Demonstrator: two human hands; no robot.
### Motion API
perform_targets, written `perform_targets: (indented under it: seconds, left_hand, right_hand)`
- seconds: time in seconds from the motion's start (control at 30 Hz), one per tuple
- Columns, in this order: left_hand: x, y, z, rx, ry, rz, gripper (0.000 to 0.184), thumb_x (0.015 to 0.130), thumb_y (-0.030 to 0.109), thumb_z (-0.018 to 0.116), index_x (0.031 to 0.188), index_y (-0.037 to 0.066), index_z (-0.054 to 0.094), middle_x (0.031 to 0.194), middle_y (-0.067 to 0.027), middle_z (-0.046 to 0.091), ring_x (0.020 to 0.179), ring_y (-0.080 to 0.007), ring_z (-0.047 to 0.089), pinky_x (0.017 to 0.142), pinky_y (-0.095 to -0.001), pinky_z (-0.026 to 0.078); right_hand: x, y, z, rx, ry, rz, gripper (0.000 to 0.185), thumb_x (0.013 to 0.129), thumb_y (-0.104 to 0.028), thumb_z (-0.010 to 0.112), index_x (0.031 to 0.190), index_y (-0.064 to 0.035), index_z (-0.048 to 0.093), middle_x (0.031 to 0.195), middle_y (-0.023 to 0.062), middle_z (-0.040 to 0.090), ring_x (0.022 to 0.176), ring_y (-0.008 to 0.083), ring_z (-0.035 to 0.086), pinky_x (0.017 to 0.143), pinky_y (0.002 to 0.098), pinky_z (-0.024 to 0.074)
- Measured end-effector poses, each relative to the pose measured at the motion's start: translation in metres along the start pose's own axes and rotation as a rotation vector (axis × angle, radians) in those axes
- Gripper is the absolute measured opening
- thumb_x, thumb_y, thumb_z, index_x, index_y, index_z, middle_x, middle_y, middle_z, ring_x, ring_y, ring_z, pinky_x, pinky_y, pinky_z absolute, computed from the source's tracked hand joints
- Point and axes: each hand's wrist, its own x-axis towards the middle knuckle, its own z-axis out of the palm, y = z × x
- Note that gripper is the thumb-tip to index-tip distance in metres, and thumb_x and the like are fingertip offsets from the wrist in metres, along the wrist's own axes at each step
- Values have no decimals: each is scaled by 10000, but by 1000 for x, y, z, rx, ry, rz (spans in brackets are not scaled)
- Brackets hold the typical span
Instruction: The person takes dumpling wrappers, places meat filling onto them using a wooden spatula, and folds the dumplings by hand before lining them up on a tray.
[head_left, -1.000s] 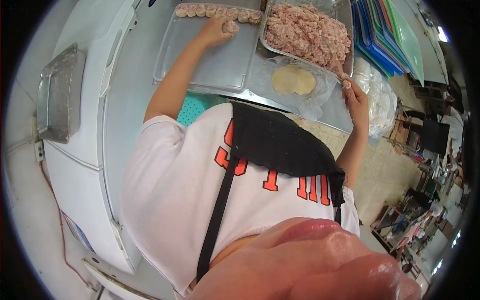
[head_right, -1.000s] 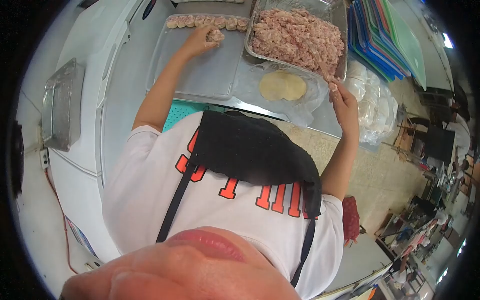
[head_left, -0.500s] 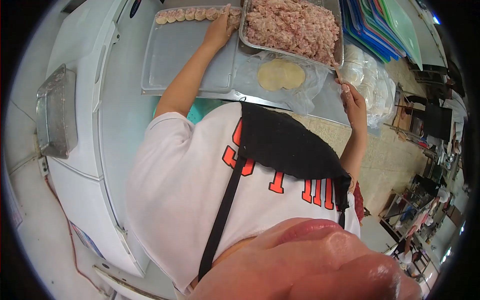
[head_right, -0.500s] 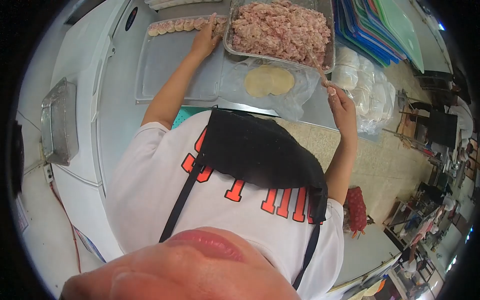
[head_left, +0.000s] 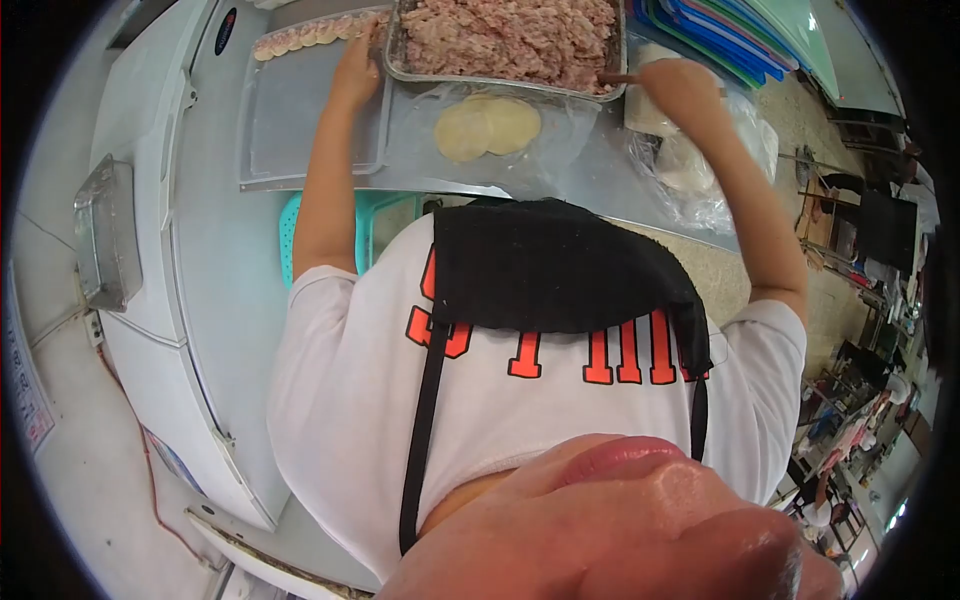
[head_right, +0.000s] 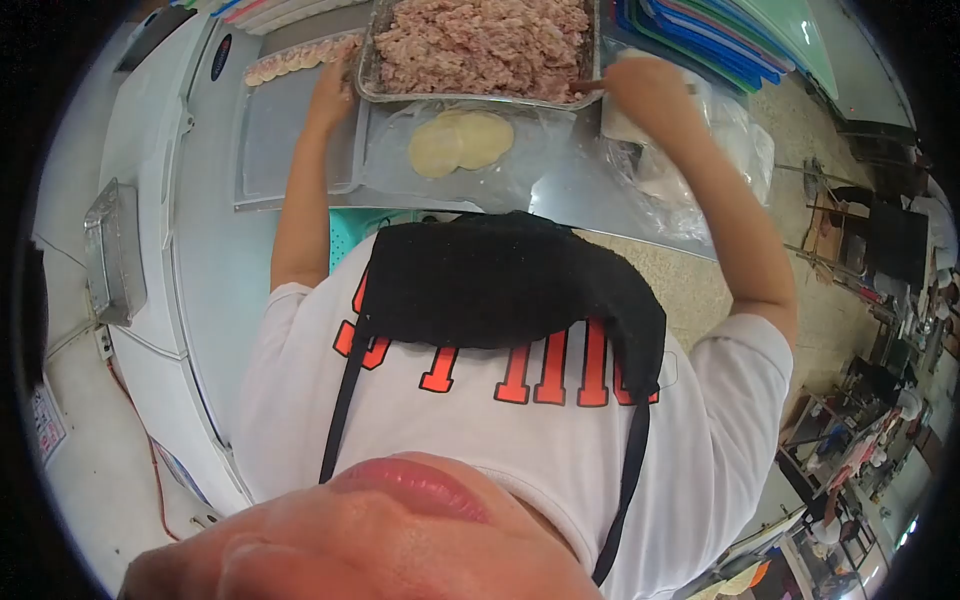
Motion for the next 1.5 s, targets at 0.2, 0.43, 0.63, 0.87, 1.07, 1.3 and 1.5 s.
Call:
perform_targets:
  seconds: [0.2,0.43,0.63,0.87,1.07,1.3,1.5]
  left_hand:
    - [-27,110,-27,12,344,-101,378,790,11,525,1151,99,593,1032,-140,592,948,-298,572,832,-361,467]
    - [-89,145,30,-88,-103,-88,219,763,117,670,972,87,614,938,-111,576,850,-280,562,800,-362,442]
    - [-101,143,45,-62,-134,-71,192,773,148,670,943,63,642,893,-119,604,871,-300,563,862,-374,420]
    - [-92,125,31,-489,-79,-277,275,934,242,538,1042,15,648,1003,-113,660,983,-216,589,849,-325,456]
    - [-62,144,21,-1607,186,-772,322,940,215,546,1181,2,548,1090,-93,624,1005,-189,596,875,-305,478]
    - [-15,149,29,-1560,279,-702,395,889,128,611,1240,-7,487,1186,-121,579,1093,-250,570,941,-386,469]
    - [52,174,21,-2138,57,-389,454,923,362,521,1248,48,469,1210,-149,558,1108,-300,544,998,-420,418]
  right_hand:
    - [-4,-5,20,66,296,-247,79,720,-106,580,687,-58,633,686,129,632,663,274,654,545,377,509]
    - [3,12,50,70,180,-241,114,770,-140,544,733,-63,620,702,125,619,734,292,644,607,398,509]
    - [-10,-16,37,403,-14,40,155,847,-173,516,834,-50,609,734,141,622,776,336,622,676,433,492]
    - [27,-6,36,520,258,20,233,895,-238,484,816,-49,595,742,153,636,709,356,624,621,457,503]
    - [28,-52,48,547,111,-42,221,890,-226,489,838,-32,581,813,204,623,770,370,610,677,456,481]
    - [38,-38,51,1354,18,247,362,962,-346,497,965,-23,658,675,-41,517,636,82,467,573,256,385]
    - [81,-69,19,1537,203,357,328,956,-336,512,1086,-76,663,677,-33,508,621,66,440,551,214,355]
